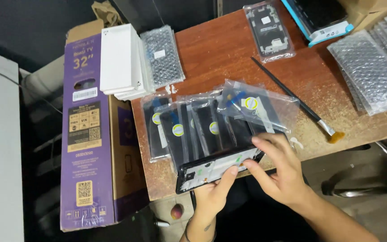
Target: Cleaning the interior of a smartphone chassis using a brush and a plastic tool to prepare it for assembly.
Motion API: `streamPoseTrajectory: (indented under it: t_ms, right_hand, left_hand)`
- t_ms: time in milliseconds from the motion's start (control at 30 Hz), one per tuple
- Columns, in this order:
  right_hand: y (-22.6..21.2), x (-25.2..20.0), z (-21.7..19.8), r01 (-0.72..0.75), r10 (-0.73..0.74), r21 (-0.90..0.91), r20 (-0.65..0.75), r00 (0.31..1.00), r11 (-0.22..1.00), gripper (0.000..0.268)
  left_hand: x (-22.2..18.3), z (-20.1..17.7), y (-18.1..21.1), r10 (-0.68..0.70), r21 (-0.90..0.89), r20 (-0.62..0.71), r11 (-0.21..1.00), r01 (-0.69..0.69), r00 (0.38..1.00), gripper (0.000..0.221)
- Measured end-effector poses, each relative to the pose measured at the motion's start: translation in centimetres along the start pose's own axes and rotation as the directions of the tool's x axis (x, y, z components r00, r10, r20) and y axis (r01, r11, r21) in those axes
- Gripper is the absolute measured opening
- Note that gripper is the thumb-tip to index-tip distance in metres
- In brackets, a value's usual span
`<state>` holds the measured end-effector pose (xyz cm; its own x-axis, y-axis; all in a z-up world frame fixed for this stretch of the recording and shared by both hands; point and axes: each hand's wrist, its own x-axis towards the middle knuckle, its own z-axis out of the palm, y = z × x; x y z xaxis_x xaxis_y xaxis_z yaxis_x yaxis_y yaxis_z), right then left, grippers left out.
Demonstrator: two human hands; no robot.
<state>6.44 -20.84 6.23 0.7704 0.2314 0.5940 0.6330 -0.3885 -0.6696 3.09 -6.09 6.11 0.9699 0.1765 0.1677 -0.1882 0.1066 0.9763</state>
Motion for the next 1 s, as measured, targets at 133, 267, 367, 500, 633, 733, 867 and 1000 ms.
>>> streamPoseTrajectory:
  t_ms: [133,267,367,500,633,733,867,1000]
  right_hand:
    - [0.4,-1.0,0.6,0.108,-0.117,-0.125,-0.068,0.991,0.986,0.034]
    - [0.2,-0.5,1.0,0.134,-0.134,-0.126,0.008,0.991,0.983,0.020]
    - [-0.3,0.4,1.2,0.101,-0.100,-0.055,0.010,0.995,0.993,0.016]
    - [-0.2,0.5,1.4,0.004,-0.004,0.033,0.010,1.000,0.999,0.011]
    - [0.1,0.7,1.7,0.052,-0.052,0.025,-0.011,0.999,0.998,0.005]
    - [0.7,0.2,1.9,0.106,-0.107,0.053,0.011,0.994,0.993,0.009]
    - [1.3,-0.2,2.0,0.142,-0.144,0.061,0.028,0.989,0.988,0.012]
    - [1.6,-0.4,1.9,0.158,-0.160,0.073,0.014,0.987,0.985,0.009]
  left_hand:
    - [-0.9,0.0,0.1,0.004,-0.065,-0.068,0.998,-0.008,0.998,0.024]
    - [-1.5,-0.5,-0.5,-0.002,-0.043,-0.081,0.999,-0.002,0.997,0.023]
    - [-1.7,-0.7,-0.8,0.004,0.019,-0.082,1.000,-0.002,0.997,0.024]
    - [-1.7,-0.9,-0.7,0.022,0.111,-0.001,0.994,-0.022,1.000,0.021]
    - [-1.4,-1.0,-0.8,0.064,0.153,0.034,0.986,-0.068,0.997,0.019]
    - [-1.5,-0.9,-1.2,0.039,0.011,-0.042,0.999,-0.039,0.998,0.023]
    - [-1.8,-1.1,-1.7,0.005,-0.015,-0.079,1.000,-0.006,0.997,0.023]
    - [-1.8,-1.3,-1.8,0.020,-0.014,-0.085,1.000,-0.021,0.996,0.020]
